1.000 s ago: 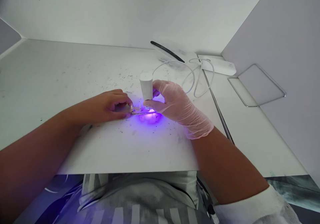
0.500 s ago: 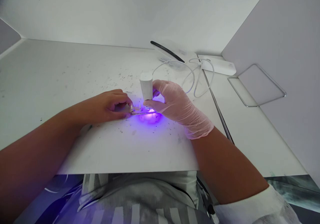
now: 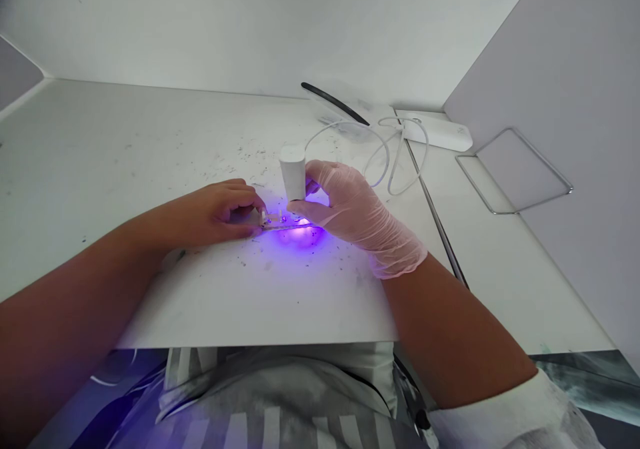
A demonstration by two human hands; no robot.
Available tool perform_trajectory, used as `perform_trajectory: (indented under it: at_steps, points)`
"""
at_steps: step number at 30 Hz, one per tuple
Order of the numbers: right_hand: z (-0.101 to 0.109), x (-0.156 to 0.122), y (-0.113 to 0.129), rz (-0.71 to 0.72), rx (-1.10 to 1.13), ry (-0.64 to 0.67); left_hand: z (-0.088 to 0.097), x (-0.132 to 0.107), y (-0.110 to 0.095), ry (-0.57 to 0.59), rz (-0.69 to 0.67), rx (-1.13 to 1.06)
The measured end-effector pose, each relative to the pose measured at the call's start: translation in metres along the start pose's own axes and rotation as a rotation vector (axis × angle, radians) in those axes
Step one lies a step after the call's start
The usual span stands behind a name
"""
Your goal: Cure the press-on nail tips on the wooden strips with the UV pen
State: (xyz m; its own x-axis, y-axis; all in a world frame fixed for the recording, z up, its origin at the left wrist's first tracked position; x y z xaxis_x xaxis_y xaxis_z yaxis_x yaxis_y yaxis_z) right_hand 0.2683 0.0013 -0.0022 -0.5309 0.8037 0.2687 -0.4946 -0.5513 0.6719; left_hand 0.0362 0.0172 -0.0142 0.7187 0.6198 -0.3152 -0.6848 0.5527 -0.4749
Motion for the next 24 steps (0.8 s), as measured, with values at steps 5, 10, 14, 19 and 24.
perform_trajectory:
  at_steps: [5,10,14,19,24]
  points:
    - [-0.0004,-0.0001,0.0009,-0.015,0.016,0.002,0.0004,0.0001,0.0011,0.009,-0.009,-0.001]
    - [0.0000,0.0004,0.0011,-0.014,0.012,0.006,0.0005,0.0004,0.0002,0.008,-0.005,-0.004]
    - [0.0000,0.0006,0.0008,-0.006,0.004,0.002,-0.0002,0.0002,0.0002,0.004,0.002,-0.012]
    - [-0.0003,0.0011,-0.0002,0.022,-0.009,-0.007,-0.0009,0.0002,0.0017,-0.006,0.000,0.007]
    - [-0.0002,0.0007,-0.0007,0.018,-0.013,-0.002,-0.0007,-0.0003,0.0013,0.001,-0.003,-0.008]
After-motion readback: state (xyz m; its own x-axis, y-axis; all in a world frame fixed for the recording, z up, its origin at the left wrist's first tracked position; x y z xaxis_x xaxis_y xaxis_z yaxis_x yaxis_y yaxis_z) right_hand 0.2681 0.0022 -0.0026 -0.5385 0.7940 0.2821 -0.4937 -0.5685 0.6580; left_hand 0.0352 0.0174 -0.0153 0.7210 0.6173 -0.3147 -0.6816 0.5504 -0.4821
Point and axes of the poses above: each hand's wrist, its own x-axis towards the middle knuckle, its own z-axis out of the back of the hand, y = z × x, the point moved 2 cm from there along x, towards the middle knuckle, and after that the axes turned 12 degrees about y, right-handed, at the moved point
